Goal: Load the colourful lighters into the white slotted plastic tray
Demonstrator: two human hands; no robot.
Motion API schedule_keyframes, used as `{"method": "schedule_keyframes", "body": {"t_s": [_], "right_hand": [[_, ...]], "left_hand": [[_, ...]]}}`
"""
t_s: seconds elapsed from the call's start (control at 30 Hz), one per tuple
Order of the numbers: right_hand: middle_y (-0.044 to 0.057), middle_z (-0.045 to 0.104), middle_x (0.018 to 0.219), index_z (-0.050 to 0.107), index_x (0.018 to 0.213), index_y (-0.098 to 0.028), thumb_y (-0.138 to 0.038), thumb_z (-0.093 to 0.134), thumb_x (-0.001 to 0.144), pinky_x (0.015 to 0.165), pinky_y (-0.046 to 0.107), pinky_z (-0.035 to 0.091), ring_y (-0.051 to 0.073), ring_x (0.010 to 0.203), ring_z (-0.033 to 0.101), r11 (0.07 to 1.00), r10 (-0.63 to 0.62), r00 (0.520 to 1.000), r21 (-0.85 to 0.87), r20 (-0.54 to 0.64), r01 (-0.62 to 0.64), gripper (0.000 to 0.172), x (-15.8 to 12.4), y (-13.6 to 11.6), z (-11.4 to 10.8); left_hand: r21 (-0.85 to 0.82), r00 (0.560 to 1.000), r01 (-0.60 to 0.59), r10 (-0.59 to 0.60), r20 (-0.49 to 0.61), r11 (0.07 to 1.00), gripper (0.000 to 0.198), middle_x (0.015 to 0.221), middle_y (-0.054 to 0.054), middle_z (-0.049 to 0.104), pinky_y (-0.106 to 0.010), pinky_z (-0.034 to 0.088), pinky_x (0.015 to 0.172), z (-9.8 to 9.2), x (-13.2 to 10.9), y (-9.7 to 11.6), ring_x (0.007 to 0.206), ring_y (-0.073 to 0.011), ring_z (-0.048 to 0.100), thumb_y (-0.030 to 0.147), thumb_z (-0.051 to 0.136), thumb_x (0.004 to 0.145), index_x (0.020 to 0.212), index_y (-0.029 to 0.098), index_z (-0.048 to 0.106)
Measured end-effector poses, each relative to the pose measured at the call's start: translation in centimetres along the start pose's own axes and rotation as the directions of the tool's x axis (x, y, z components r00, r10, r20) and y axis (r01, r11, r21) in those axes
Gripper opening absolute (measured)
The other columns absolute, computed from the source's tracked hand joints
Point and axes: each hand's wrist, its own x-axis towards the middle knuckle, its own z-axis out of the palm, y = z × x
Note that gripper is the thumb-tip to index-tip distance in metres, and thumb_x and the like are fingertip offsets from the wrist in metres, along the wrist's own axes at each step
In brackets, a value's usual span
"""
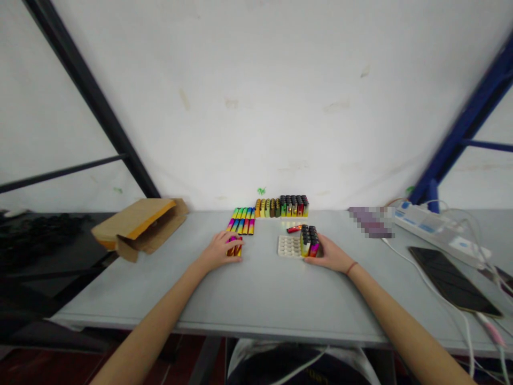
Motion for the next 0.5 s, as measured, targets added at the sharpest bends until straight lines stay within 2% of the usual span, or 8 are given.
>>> {"method": "schedule_keyframes", "body": {"t_s": [0.13, 0.23, 0.3, 0.37, 0.5], "right_hand": [[0.014, 0.063, 0.121, 0.051, 0.128, -0.017, -0.052, 0.076, 0.068, 0.097, 0.049, 0.047, 0.031, 0.108, 0.06, 1.0, -0.008, 1.0, -0.009, -0.005, 0.008, 0.074, 0.0, -0.2, -0.1], [0.015, 0.063, 0.121, 0.051, 0.128, -0.016, -0.053, 0.075, 0.068, 0.096, 0.049, 0.047, 0.032, 0.107, 0.06, 1.0, -0.001, 1.0, -0.023, 0.005, 0.002, 0.075, 0.1, -0.3, -0.2], [0.015, 0.063, 0.12, 0.05, 0.128, -0.015, -0.054, 0.075, 0.068, 0.096, 0.049, 0.047, 0.032, 0.108, 0.06, 1.0, 0.0, 1.0, -0.022, 0.012, 0.001, 0.075, 0.1, -0.3, -0.2], [0.014, 0.063, 0.121, 0.05, 0.129, -0.016, -0.054, 0.075, 0.068, 0.097, 0.049, 0.047, 0.032, 0.108, 0.06, 1.0, -0.006, 1.0, -0.018, 0.013, 0.006, 0.075, 0.1, -0.2, -0.2], [0.015, 0.061, 0.126, 0.047, 0.132, -0.016, -0.052, 0.075, 0.069, 0.1, 0.049, 0.045, 0.032, 0.112, 0.058, 1.0, -0.01, 1.0, -0.022, 0.017, 0.01, 0.077, 0.0, -0.2, -0.1]], "left_hand": [[0.02, 0.999, 0.028, -0.028, -0.02, 0.999, 0.051, 0.127, -0.007, 0.056, -0.042, 0.032, 0.107, -0.3, 0.7, -0.8, 0.121, -0.0273, 0.045, 0.053, 0.072, 0.07, 0.114, 0.029, 0.067], [0.042, 1.0, 0.016, -0.015, -0.027, 0.999, 0.057, 0.129, -0.007, 0.055, -0.044, 0.03, 0.108, -0.7, 1.1, -0.3, 0.123, -0.0285, 0.043, 0.055, 0.072, 0.069, 0.119, 0.029, 0.065], [0.045, 0.998, -0.001, 0.004, -0.066, 0.999, 0.054, 0.13, -0.008, 0.055, -0.045, 0.029, 0.108, -0.8, 2.1, 1.2, 0.123, -0.0285, 0.042, 0.055, 0.066, 0.075, 0.122, 0.029, 0.063], [0.013, 0.992, -0.021, 0.022, -0.123, 1.0, 0.041, 0.125, -0.008, 0.059, -0.043, 0.031, 0.106, -0.5, 3.9, 3.6, 0.118, -0.026, 0.046, 0.049, 0.053, 0.088, 0.119, 0.026, 0.065], [-0.134, 0.99, -0.013, -0.006, -0.143, 0.991, 0.035, 0.104, -0.011, 0.065, -0.038, 0.039, 0.098, 1.0, 9.6, 9.0, 0.102, -0.0218, 0.056, 0.035, 0.041, 0.096, 0.103, 0.018, 0.071]]}}
